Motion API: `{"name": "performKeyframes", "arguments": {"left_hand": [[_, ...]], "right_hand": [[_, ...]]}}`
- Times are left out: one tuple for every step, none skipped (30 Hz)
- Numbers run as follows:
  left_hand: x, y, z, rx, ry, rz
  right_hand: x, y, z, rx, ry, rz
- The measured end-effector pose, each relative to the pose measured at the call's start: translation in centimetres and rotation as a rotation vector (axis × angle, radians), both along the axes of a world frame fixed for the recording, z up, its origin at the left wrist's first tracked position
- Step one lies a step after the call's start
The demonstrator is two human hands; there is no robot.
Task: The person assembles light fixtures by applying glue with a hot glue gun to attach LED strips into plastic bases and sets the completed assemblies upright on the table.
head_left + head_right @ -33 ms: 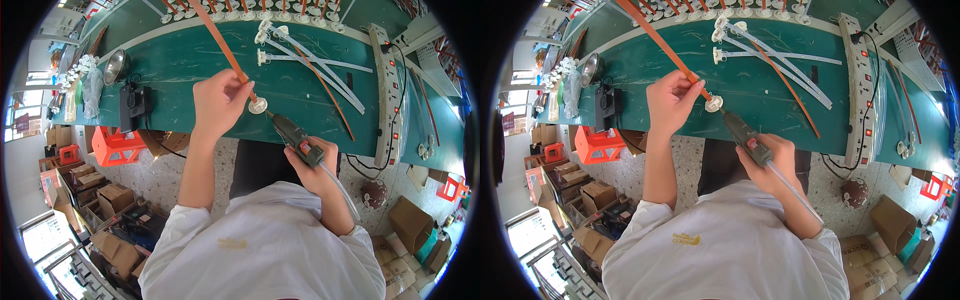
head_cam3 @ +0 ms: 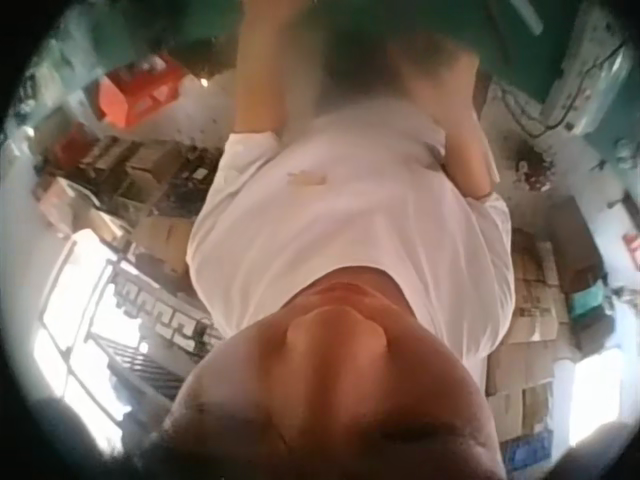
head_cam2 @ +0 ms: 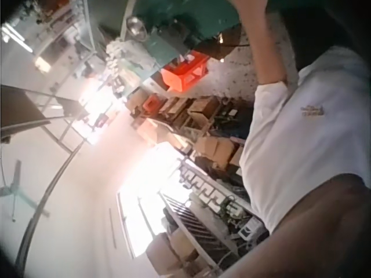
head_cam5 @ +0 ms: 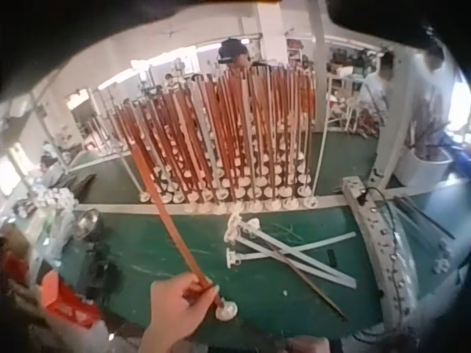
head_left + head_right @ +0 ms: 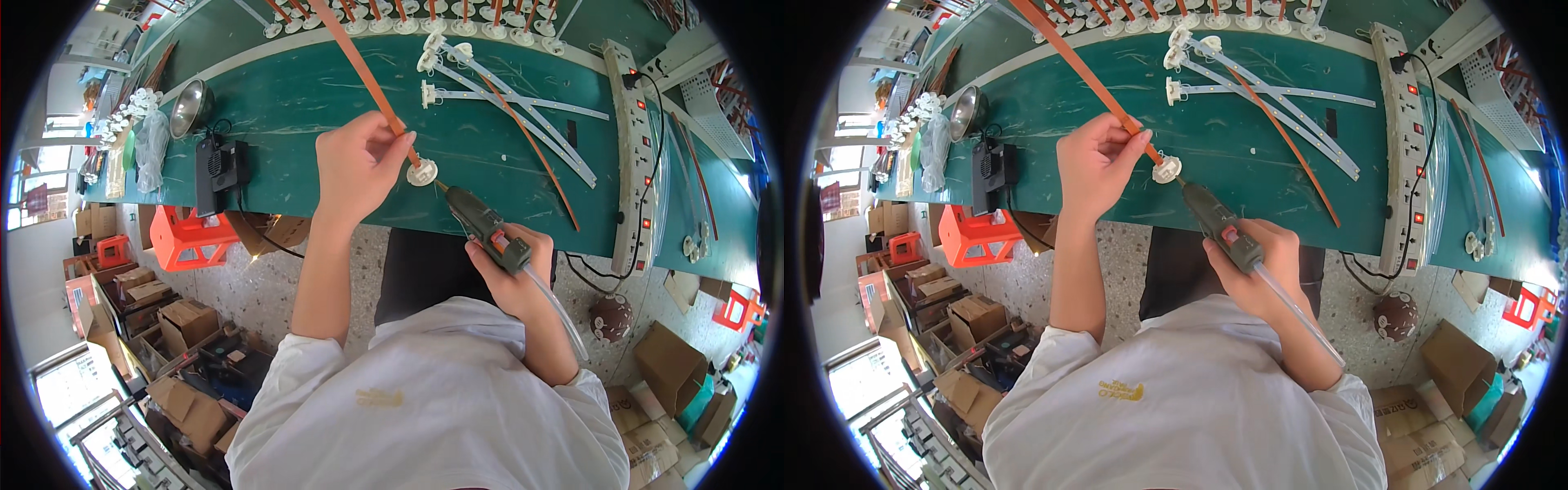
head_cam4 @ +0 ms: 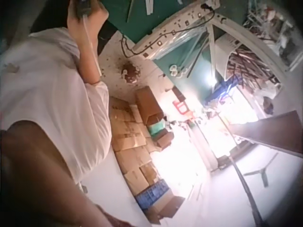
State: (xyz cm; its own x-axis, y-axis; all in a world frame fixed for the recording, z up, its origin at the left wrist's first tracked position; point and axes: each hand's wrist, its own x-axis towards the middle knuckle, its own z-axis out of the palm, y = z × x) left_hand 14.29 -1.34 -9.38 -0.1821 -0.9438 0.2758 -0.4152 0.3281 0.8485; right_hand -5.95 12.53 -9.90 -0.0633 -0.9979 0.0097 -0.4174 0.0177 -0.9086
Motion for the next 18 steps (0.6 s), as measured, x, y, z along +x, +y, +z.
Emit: {"name": "performKeyframes", "arguments": {"left_hand": [[0.1, 0.0, 0.1, -0.001, 0.001, 0.003], [0.3, -0.1, 0.1, 0.013, -0.037, 0.002], [0.4, -0.1, 0.2, 0.028, -0.075, 0.001], [0.3, -0.1, 0.1, 0.027, -0.073, 0.0], [0.2, -0.1, 0.0, 0.014, -0.056, 0.004], [0.1, 0.0, -0.1, 0.003, -0.039, 0.008], [0.0, 0.1, 0.0, 0.002, -0.039, 0.008], [-0.1, 0.4, 0.2, 0.001, -0.031, -0.002], [-0.1, 0.7, 0.2, 0.001, -0.024, -0.012], [-0.2, 0.9, 0.3, 0.001, -0.023, -0.011], [-0.2, 1.1, 0.4, 0.002, -0.032, -0.021], [-0.2, 1.3, 0.3, 0.004, -0.042, -0.031], [-0.3, 1.2, 0.4, 0.002, -0.043, -0.031], [-0.5, 1.2, 0.5, -0.012, -0.053, -0.032], [-0.6, 1.2, 0.5, -0.026, -0.063, -0.033], [-0.6, 1.2, 0.5, -0.025, -0.063, -0.031], [-0.5, 1.1, 0.4, -0.029, -0.064, -0.032], [-0.5, 1.0, 0.5, -0.034, -0.066, -0.033]], "right_hand": [[-0.1, 0.0, 0.1, 0.016, -0.002, -0.011], [-0.1, 0.0, 0.2, 0.015, -0.001, -0.009], [-0.2, 0.1, 0.3, 0.028, 0.007, -0.007], [-0.2, 0.1, 0.3, 0.04, 0.017, -0.008], [-0.1, 0.1, 0.1, 0.04, 0.018, -0.009], [0.0, 0.2, -0.3, -0.003, -0.006, -0.03], [0.2, 0.1, -0.5, -0.047, -0.031, -0.049], [0.3, 0.0, -0.5, -0.045, -0.032, -0.049], [0.4, -0.1, -0.4, -0.041, -0.004, -0.045], [0.5, -0.3, -0.4, -0.04, 0.025, -0.041], [0.8, -0.5, -0.5, -0.038, 0.026, -0.04], [1.0, -0.7, -0.7, -0.06, 0.039, -0.028], [1.1, -0.9, -0.7, -0.087, 0.05, -0.017], [1.2, -0.9, -0.7, -0.089, 0.048, -0.017], [1.2, -1.0, -0.7, -0.097, 0.059, -0.033], [1.3, -1.1, -0.7, -0.101, 0.071, -0.045], [1.4, -1.2, -0.8, -0.101, 0.071, -0.043], [1.5, -1.4, -0.8, -0.108, 0.073, -0.043]]}}
